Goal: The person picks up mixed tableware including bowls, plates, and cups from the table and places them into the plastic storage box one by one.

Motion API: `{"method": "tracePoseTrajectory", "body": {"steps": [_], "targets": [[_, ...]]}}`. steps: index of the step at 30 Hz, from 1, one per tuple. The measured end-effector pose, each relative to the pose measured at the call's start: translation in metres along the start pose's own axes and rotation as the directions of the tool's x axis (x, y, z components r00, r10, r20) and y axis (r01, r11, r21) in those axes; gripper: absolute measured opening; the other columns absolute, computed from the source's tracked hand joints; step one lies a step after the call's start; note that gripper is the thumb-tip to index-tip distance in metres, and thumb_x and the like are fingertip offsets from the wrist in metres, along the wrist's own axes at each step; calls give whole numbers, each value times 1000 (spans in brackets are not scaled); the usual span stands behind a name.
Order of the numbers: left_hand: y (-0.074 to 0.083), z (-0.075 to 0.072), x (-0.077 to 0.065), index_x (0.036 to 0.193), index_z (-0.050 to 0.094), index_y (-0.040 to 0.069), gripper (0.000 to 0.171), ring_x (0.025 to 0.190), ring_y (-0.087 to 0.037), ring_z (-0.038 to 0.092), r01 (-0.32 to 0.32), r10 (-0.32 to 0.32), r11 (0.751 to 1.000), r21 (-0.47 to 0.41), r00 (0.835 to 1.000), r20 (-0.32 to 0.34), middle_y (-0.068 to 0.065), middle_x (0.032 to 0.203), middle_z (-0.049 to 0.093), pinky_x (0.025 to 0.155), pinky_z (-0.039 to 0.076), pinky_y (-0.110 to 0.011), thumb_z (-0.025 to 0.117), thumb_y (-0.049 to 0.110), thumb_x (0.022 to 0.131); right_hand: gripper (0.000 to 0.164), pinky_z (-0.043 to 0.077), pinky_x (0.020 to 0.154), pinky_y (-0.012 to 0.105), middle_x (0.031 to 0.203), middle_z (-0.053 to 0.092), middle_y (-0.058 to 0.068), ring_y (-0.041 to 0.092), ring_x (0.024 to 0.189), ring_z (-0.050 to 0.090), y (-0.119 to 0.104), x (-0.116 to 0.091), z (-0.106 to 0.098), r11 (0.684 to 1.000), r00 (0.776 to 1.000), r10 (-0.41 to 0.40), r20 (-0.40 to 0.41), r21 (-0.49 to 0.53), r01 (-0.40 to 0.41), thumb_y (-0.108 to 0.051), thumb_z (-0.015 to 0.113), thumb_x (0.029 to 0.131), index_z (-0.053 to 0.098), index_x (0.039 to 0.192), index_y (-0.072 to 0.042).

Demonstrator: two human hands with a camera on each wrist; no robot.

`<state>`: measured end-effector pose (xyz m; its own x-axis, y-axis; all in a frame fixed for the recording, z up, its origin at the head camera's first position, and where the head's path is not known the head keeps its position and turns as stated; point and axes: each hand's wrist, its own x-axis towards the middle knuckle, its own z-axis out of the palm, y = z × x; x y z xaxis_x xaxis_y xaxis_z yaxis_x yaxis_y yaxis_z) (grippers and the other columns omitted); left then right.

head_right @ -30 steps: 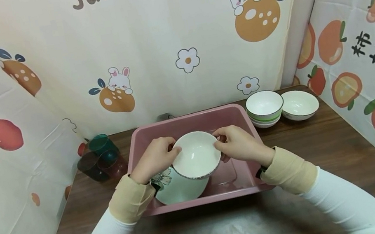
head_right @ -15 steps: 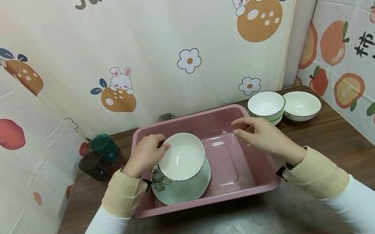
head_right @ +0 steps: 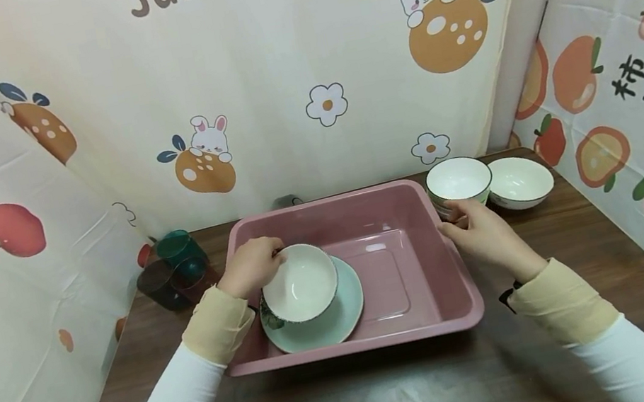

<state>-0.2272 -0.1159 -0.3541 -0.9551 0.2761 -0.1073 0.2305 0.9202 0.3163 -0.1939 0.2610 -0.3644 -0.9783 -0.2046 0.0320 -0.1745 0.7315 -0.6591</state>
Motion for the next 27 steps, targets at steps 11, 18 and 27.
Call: {"method": "tracePoseTrajectory", "body": {"steps": [11, 18, 27], "targets": [[-8, 14, 10, 109, 71, 8, 20, 90, -22, 59, 34, -40, 997, 72, 995, 93, -9, 108, 70, 83, 52, -39, 56, 10, 96, 57, 53, 74, 37, 116, 63, 30, 33, 95, 66, 16, 3, 30, 1000, 999, -18, 34, 8, 18, -19, 58, 96, 39, 142, 9], [-14, 19, 16, 105, 70, 8, 17, 90, -22, 58, 16, -26, 996, 84, 992, 123, -9, 107, 69, 82, 51, -39, 57, 8, 95, 61, 51, 83, 47, 125, 53, 34, 39, 105, 60, 16, 2, 37, 999, 999, -7, 37, 44, 5, -8, 54, 95, 27, 146, 12], [-18, 25, 20, 100, 71, 8, 15, 86, -21, 58, 43, -53, 996, 75, 989, 136, -8, 101, 70, 80, 51, -37, 58, 8, 93, 61, 46, 91, 56, 132, 47, 39, 44, 113, 54, 13, 1, 41, 998, 998, 49, 31, 28, -50, -10, 48, 97, 22, 147, 12]]}}
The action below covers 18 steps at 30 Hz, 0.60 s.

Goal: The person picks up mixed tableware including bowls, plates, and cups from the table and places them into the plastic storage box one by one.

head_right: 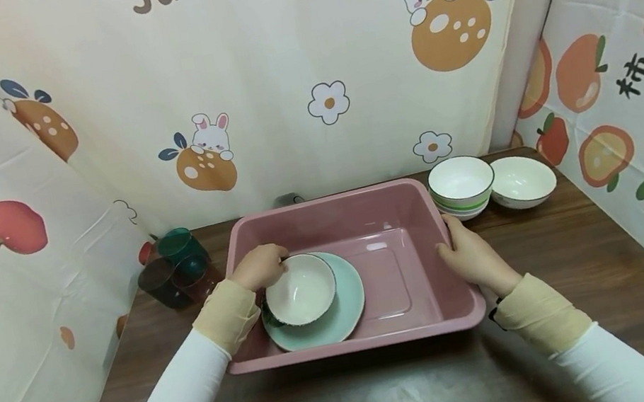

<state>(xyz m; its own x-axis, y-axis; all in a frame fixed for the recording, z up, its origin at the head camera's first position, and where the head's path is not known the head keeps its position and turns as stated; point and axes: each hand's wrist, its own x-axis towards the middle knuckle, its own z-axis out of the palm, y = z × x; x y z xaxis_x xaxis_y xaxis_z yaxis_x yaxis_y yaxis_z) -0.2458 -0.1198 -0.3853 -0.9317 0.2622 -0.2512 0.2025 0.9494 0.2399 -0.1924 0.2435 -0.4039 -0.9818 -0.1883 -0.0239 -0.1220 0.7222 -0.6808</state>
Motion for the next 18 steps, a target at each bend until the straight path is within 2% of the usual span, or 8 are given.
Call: {"method": "tracePoseTrajectory", "body": {"steps": [6, 18], "targets": [[-2, 3, 1, 91, 71, 8, 13, 81, -19, 55, -7, 7, 1000, -14, 1000, 9, -7, 96, 69, 74, 48, -34, 58, 7, 91, 61, 45, 92, 56, 133, 47, 39, 45, 114, 54, -1, -1, 2, 1000, 1000, 7, -17, -6, -7, -9, 48, 96, 23, 147, 12], [-2, 8, 5, 98, 72, 6, 13, 83, -17, 55, 5, -2, 997, -73, 999, 42, -7, 101, 69, 76, 48, -32, 63, 13, 93, 60, 44, 94, 60, 132, 47, 41, 48, 114, 53, 2, -1, 5, 1000, 999, 6, -48, -21, -7, -8, 46, 95, 23, 147, 13]]}}
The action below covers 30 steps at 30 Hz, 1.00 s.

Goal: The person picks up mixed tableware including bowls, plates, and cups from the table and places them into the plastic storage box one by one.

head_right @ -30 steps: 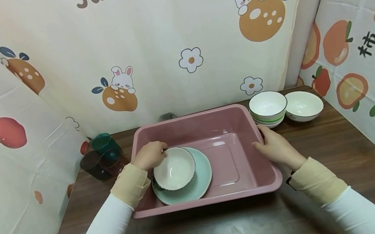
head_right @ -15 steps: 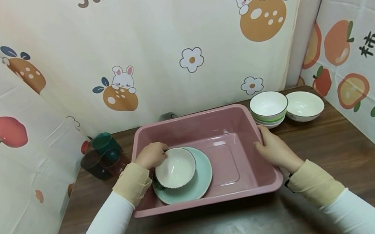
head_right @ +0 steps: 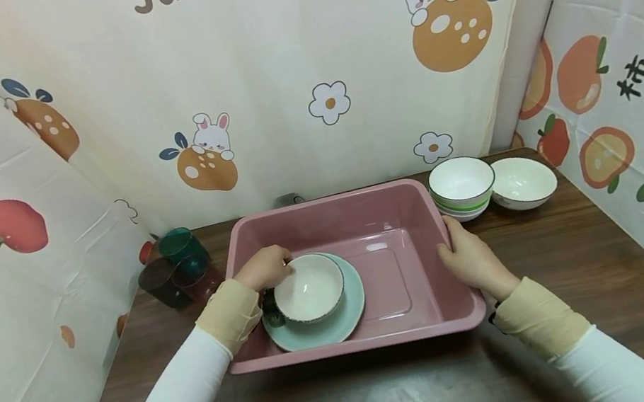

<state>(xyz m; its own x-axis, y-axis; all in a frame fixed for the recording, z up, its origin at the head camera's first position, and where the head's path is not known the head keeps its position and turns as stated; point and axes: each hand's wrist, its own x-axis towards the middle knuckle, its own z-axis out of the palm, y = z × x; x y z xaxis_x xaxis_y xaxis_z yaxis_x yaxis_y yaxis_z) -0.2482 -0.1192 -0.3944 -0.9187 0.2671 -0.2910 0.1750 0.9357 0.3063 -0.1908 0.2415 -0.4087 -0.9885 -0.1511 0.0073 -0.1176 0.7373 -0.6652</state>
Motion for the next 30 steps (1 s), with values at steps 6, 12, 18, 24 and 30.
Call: {"method": "tracePoseTrajectory", "body": {"steps": [6, 12, 18, 24, 30], "targets": [[-2, 0, 1, 104, 71, 6, 17, 87, -18, 57, 32, -31, 999, -13, 999, 8, -8, 107, 70, 80, 51, -34, 63, 16, 93, 60, 44, 93, 59, 133, 46, 41, 48, 114, 54, 0, 0, 1, 1000, 1000, 4, -7, -9, -5, -9, 45, 96, 23, 147, 13], [0, -3, -2, 101, 70, 6, 19, 86, -18, 59, 53, -53, 998, -47, 999, -3, -7, 101, 69, 77, 51, -33, 63, 22, 94, 60, 45, 92, 58, 131, 49, 39, 46, 112, 55, 0, -1, 2, 1000, 1000, 2, -18, -11, -2, -8, 46, 95, 25, 147, 11], [2, -12, -11, 103, 66, 6, 22, 85, -19, 60, 38, -48, 993, -109, 994, -96, -8, 99, 68, 74, 51, -33, 60, 26, 96, 59, 45, 92, 59, 130, 49, 40, 47, 111, 55, 0, -1, 1, 1000, 1000, 3, -27, -12, -3, -8, 46, 95, 26, 146, 13], [-4, -28, -28, 118, 62, 6, 32, 90, -22, 61, 2, -45, 973, -231, 982, -183, -9, 106, 67, 81, 54, -37, 59, 30, 97, 58, 45, 91, 59, 129, 50, 39, 47, 110, 55, 1, -2, 2, 1000, 999, 1, -37, -14, -2, -8, 46, 94, 28, 145, 13], [-14, -50, -56, 129, 56, 7, 41, 113, -30, 61, -58, -29, 940, -336, 969, -246, -13, 125, 63, 95, 51, -49, 58, 33, 98, 58, 45, 92, 58, 130, 50, 39, 46, 111, 55, 0, -2, 2, 1000, 999, 8, -35, -14, -8, -9, 46, 94, 28, 145, 13]]}}
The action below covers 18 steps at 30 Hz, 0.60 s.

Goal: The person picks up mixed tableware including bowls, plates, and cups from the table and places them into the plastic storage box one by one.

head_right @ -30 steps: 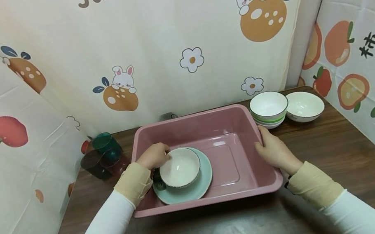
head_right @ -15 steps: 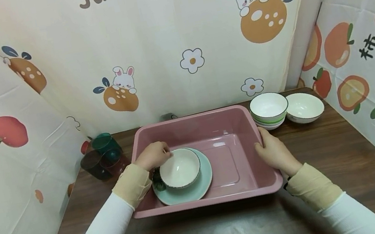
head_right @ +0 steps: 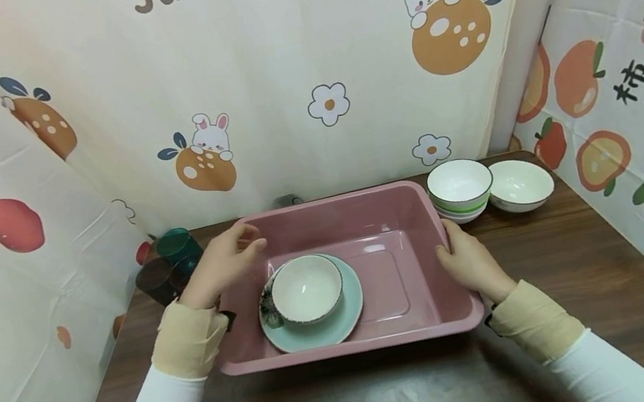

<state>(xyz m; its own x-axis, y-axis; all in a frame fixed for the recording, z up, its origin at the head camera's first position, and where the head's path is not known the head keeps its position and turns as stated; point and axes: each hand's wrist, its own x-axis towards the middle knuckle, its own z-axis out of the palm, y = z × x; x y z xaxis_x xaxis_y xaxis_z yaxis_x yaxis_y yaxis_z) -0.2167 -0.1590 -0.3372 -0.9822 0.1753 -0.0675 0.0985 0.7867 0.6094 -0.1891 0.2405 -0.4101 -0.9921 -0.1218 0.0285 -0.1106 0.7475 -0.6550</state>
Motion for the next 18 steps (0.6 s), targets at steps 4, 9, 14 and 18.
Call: {"method": "tracePoseTrajectory", "body": {"steps": [4, 9, 14, 18], "targets": [[-6, -15, -15, 135, 51, 5, 48, 121, -35, 57, -11, 11, 1000, -1, 1000, -24, -17, 134, 57, 99, 48, -53, 57, 35, 98, 58, 44, 93, 58, 130, 49, 39, 46, 111, 55, -1, 0, 0, 1000, 1000, 5, 1, 2, -5, -9, 46, 94, 28, 145, 13], [-22, -23, -30, 143, 43, 2, 60, 121, -37, 55, 14, -14, 999, 46, 1000, -17, -21, 140, 52, 98, 47, -57, 59, 38, 97, 59, 44, 93, 59, 130, 49, 39, 46, 112, 55, -2, 0, 0, 1000, 1000, 7, 3, 2, -7, -9, 46, 94, 27, 145, 13], [-37, -16, -38, 148, 32, -2, 69, 123, -39, 56, 45, -46, 999, 16, 997, 57, -24, 142, 49, 95, 50, -56, 60, 35, 97, 59, 43, 94, 59, 130, 49, 40, 47, 112, 54, -2, 1, 0, 1000, 1000, 5, 1, 4, -5, -9, 45, 94, 28, 145, 14], [-48, -3, -39, 151, 23, -3, 77, 120, -38, 58, 98, -95, 994, -42, 993, 66, -26, 142, 49, 93, 52, -53, 59, 38, 97, 59, 43, 94, 59, 131, 48, 40, 47, 112, 54, -1, 0, 0, 1000, 1000, 11, 5, 6, -11, -9, 45, 94, 27, 145, 14]]}}
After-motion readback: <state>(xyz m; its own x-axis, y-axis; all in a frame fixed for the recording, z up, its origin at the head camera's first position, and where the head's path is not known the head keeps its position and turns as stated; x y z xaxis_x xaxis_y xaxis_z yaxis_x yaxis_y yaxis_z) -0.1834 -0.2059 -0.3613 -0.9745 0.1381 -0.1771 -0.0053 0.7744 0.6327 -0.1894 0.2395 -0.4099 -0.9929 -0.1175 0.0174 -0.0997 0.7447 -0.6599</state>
